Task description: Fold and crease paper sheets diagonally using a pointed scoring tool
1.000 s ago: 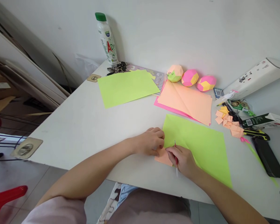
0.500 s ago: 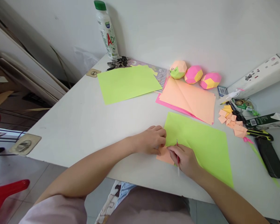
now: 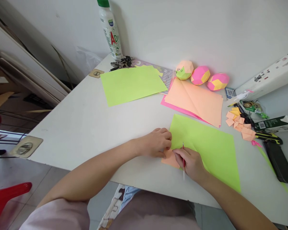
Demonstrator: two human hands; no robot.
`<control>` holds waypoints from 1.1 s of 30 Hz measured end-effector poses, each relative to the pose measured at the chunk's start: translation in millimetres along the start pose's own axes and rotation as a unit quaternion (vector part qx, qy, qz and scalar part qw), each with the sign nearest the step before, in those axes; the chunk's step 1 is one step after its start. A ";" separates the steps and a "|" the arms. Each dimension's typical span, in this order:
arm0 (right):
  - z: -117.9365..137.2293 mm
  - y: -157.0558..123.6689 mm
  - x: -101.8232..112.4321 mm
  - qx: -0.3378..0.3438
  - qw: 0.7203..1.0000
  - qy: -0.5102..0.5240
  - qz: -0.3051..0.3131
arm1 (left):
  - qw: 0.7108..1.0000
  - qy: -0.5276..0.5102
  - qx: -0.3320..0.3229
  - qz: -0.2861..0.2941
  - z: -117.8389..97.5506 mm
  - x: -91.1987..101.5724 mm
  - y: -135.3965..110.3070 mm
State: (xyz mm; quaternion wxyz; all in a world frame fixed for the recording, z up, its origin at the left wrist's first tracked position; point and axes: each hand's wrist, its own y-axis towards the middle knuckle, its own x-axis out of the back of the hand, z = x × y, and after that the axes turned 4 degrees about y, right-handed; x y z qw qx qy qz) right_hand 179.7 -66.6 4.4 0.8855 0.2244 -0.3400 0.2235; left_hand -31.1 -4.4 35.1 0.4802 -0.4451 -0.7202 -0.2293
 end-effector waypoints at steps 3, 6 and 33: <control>0.8 0.9 0.3 0.003 1.000 0.003 -0.003 | 1.000 0.000 0.001 -0.002 0.0 -0.1 -0.1; 1.9 2.0 1.0 0.004 1.000 0.003 -0.004 | 1.000 -0.006 0.001 -0.006 0.2 -0.2 -0.5; -2.3 -2.4 -2.7 -0.014 1.000 0.013 -0.003 | 1.000 -0.013 -0.022 -0.016 4.3 -2.0 -3.3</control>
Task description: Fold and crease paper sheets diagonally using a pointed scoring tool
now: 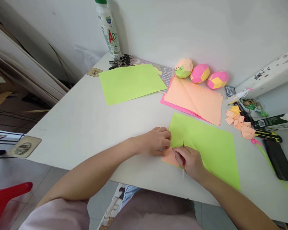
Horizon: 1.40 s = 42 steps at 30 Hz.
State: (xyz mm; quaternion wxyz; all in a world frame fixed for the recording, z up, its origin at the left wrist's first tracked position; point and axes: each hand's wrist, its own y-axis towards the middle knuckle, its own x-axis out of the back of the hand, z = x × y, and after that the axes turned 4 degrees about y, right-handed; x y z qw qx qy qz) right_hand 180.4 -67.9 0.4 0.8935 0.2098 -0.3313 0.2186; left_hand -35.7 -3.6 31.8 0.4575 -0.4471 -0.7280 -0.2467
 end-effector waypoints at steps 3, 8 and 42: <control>-0.2 -0.1 -0.3 -0.001 1.000 0.005 0.001 | 1.000 0.001 -0.002 0.007 -0.5 1.6 -0.3; 0.0 0.2 -0.7 0.008 1.000 -0.007 -0.010 | 1.000 0.002 0.002 0.016 -2.0 4.3 -0.4; -0.3 0.6 0.4 0.001 0.999 0.026 -0.019 | 1.000 0.016 -0.007 0.017 -1.6 2.9 -1.2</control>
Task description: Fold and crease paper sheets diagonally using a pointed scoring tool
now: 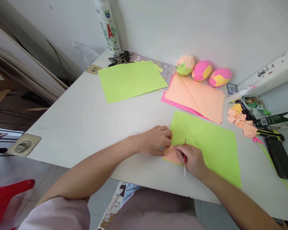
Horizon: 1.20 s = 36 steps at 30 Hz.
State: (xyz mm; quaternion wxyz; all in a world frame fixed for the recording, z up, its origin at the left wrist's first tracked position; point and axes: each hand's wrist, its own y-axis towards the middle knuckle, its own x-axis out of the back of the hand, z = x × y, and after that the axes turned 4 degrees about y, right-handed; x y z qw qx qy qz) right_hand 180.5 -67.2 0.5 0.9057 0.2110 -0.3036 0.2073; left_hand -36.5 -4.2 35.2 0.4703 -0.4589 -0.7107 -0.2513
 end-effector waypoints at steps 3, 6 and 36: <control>0.2 0.5 0.1 -0.004 1.000 0.005 0.003 | 1.000 0.000 0.002 0.001 -0.1 0.1 0.1; -0.3 1.1 0.7 -0.004 1.000 0.000 0.006 | 1.000 0.000 0.001 0.002 -0.9 1.2 -0.2; -0.7 3.9 2.5 0.021 1.000 -0.023 -0.004 | 0.999 0.033 -0.002 0.001 -0.5 -1.4 0.7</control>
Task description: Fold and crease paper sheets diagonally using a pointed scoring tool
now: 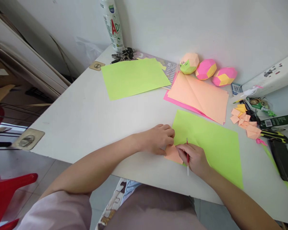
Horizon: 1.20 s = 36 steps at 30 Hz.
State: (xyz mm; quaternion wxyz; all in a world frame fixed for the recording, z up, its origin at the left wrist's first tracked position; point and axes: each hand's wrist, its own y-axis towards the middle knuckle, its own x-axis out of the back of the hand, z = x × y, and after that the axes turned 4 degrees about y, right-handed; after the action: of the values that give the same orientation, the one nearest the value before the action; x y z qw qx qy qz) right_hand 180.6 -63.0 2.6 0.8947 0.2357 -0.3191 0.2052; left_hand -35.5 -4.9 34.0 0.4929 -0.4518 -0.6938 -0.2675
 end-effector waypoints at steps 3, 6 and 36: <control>1.2 0.6 0.7 -0.006 1.000 0.008 0.003 | 1.000 0.001 -0.001 -0.003 0.3 -0.3 -0.3; 1.1 0.5 1.1 -0.003 1.000 0.004 0.001 | 1.000 0.000 -0.004 -0.008 1.1 -0.6 -0.8; 3.0 0.2 -0.5 -0.015 1.000 0.024 -0.001 | 1.000 -0.001 -0.008 -0.016 1.2 -1.8 -1.3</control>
State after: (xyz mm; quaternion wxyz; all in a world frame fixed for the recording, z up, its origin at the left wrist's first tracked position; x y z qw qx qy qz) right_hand 178.8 -64.6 4.4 0.9057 0.2181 -0.3004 0.2048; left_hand -37.0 -5.2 32.0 0.4843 -0.4446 -0.6991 -0.2811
